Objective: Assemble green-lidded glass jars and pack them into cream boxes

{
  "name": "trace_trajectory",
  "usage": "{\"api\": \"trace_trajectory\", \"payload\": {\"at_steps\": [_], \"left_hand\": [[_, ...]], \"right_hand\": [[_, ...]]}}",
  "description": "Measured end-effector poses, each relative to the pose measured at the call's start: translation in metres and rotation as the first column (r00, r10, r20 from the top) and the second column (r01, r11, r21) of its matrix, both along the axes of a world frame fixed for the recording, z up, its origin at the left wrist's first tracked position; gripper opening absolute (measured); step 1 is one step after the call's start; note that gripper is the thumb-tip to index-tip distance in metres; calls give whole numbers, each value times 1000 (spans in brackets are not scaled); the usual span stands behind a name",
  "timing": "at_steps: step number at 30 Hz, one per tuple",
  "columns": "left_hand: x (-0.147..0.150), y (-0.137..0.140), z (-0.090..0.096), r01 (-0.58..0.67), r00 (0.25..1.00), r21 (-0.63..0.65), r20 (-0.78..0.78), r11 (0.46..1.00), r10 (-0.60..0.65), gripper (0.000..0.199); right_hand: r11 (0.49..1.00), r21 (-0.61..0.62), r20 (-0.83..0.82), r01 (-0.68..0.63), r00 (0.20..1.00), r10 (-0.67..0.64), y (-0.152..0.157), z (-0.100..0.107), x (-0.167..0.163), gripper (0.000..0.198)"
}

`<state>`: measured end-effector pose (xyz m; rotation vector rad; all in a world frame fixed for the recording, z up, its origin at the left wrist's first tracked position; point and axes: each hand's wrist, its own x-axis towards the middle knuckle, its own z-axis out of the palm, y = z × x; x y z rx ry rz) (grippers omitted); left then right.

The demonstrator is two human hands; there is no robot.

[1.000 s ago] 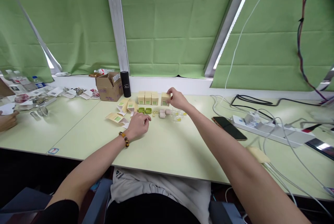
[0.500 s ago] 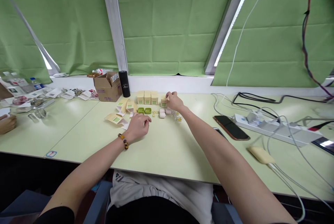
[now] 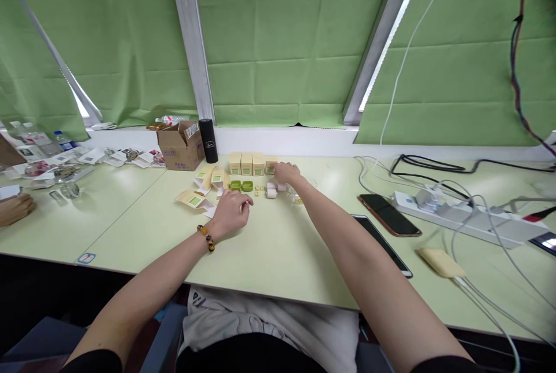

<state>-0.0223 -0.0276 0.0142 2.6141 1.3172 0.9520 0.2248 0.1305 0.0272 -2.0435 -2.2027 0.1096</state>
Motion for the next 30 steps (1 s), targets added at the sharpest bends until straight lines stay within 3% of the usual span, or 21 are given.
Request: {"api": "trace_trajectory", "payload": {"at_steps": [8, 20, 26, 30], "left_hand": [[0, -2, -1, -2, 1000, -4, 7, 1000, 2, 24], [0, 0, -5, 1, 1000, -14, -6, 1000, -1, 24], [2, -2, -4, 13, 999, -22, -30, 1000, -13, 25], [2, -3, -4, 12, 999, -28, -53, 1000, -13, 25]], "right_hand": [[1000, -25, -21, 19, 1000, -20, 14, -7, -9, 47], [997, -62, -33, 35, 999, -37, 19, 1, -6, 48], [999, -32, -49, 25, 998, -27, 14, 3, -12, 49], [998, 51, -60, 38, 998, -35, 2, 10, -9, 44]]}}
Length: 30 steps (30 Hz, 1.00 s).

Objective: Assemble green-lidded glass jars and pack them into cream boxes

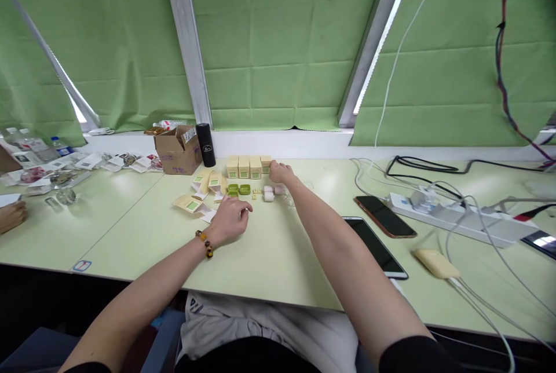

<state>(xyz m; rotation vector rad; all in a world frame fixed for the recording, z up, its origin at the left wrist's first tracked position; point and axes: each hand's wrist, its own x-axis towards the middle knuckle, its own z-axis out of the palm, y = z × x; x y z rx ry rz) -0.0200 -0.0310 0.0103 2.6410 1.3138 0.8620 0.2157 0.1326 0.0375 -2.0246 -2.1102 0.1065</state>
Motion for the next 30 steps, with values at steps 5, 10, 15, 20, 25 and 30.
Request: {"api": "trace_trajectory", "payload": {"at_steps": [5, 10, 15, 20, 25, 30], "left_hand": [[-1, 1, -1, -10, 999, -10, -41, 1000, 10, 28], [-3, 4, -5, -15, 992, -12, -126, 1000, 14, 29], [-10, 13, -1, -48, 977, 75, -203, 996, 63, 31], [-27, 30, 21, -190, 959, 145, -184, 971, 215, 27], [-32, 50, 34, -307, 922, 184, -184, 934, 340, 25], [-20, 55, 26, -309, 855, 133, -394, 942, 336, 20]], "right_hand": [[978, 198, -25, 69, 998, -65, -39, 15, 6, 44], [986, 167, -17, 21, 1000, -19, -115, 1, -23, 26], [973, 43, 91, -226, 971, 222, -177, -36, -54, 24], [963, 86, 61, -255, 966, 250, -190, -49, -53, 21], [956, 89, 60, -278, 960, 274, -189, -47, -50, 19], [962, 75, 61, -261, 964, 257, -191, -46, -49, 19]]}}
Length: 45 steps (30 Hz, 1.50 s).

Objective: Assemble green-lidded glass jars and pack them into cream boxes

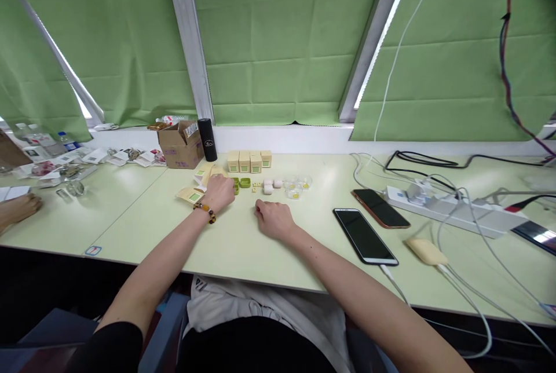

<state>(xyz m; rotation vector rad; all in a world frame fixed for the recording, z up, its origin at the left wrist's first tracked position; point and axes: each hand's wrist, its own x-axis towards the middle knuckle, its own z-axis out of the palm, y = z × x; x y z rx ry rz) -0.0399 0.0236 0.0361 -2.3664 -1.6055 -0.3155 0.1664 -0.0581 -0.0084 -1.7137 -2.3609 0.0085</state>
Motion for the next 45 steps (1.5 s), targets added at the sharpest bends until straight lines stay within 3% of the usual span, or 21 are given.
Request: {"api": "trace_trajectory", "payload": {"at_steps": [8, 11, 14, 17, 20, 26, 29, 31, 34, 40, 45], "left_hand": [[4, -11, -13, 47, 990, -26, -129, 999, -50, 22], [5, -13, -16, 90, 992, 1, -89, 996, -89, 25], [7, -18, -19, 209, 978, 80, -1, 975, -210, 27], [11, -25, -20, 374, 913, 231, 76, 898, -400, 29], [17, -31, -22, 478, 831, 376, 98, 794, -547, 30], [24, -41, -24, 584, 734, 568, -63, 580, -676, 22], [21, -43, -21, 555, 708, 655, -47, 513, -705, 27], [17, -43, -18, 493, 694, 706, 34, 509, -719, 38], [11, -41, -12, 443, 691, 712, 116, 545, -713, 54], [9, -37, -7, 662, 664, 507, -56, 552, -745, 71], [14, -36, -9, 649, 692, 496, -72, 577, -718, 56]], "right_hand": [[999, -21, -17, 24, 1000, -25, 2, 1, 2, 17], [999, -23, -48, 23, 999, -25, 3, -1, 4, 16], [1000, 7, -141, 24, 990, -22, 5, -4, 7, 18], [994, 99, -347, 52, 938, -14, 9, -5, 9, 36], [982, 176, -571, 65, 819, 48, 15, -6, 13, 55], [955, 282, -804, -93, 521, 288, 17, -7, 14, 45], [946, 298, -848, -127, 421, 323, 14, -4, 12, 41], [948, 283, -876, -142, 365, 316, 11, -1, 13, 40], [945, 268, -889, -186, 331, 317, 9, 1, 15, 43], [951, 238, -852, -198, 427, 302, 8, 2, 18, 38], [961, 232, -832, -153, 480, 277, 10, 1, 17, 32]]}}
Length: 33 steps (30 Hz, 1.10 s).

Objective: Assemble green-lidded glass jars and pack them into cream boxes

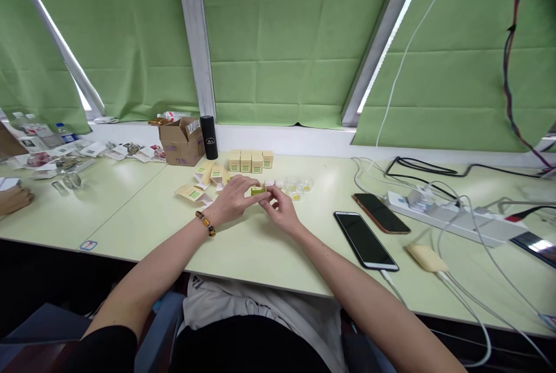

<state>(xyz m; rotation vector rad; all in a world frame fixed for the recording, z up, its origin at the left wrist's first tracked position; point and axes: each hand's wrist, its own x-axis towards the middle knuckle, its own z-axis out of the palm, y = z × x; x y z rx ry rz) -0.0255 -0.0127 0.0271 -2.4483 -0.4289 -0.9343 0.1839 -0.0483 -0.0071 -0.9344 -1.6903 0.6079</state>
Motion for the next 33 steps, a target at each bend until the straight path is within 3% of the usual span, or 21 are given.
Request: {"api": "trace_trajectory", "payload": {"at_steps": [4, 8, 13, 16, 19, 23, 28, 30, 33], "left_hand": [[0, 4, -2, 23, 992, -130, 125, 991, -6, 35], [-3, 8, -5, 100, 928, -352, 371, 931, 42, 43], [-2, 13, -9, 290, 800, -574, 585, 766, 135, 48], [2, 18, -12, 454, 682, -662, 689, 596, 246, 50], [5, 22, -14, 622, 579, -653, 755, 432, 307, 55], [6, 27, -13, 731, 504, -600, 796, 326, 337, 57], [4, 27, -13, 834, 452, -537, 795, 124, 405, 45], [2, 27, -13, 864, 428, -499, 802, 71, 417, 45], [0, 27, -14, 879, 416, -476, 802, 38, 429, 50]], "right_hand": [[1000, -3, 24, 30, 999, -29, 1, -2, 1, 29], [978, 63, 209, 197, 956, -206, 5, -4, 4, 16], [929, 240, 512, 283, 776, -369, 13, -7, 6, 19], [918, 270, 619, 290, 678, -396, 19, -8, 7, 23], [913, 314, 697, 260, 590, -408, 28, -8, 6, 26], [914, 369, 782, 167, 476, -403, 45, 0, -3, 26], [923, 334, 834, 193, 397, -384, 69, 8, -26, 24], [923, 329, 835, 202, 394, -384, 74, 8, -34, 24], [918, 336, 828, 209, 400, -394, 74, 5, -38, 27]]}}
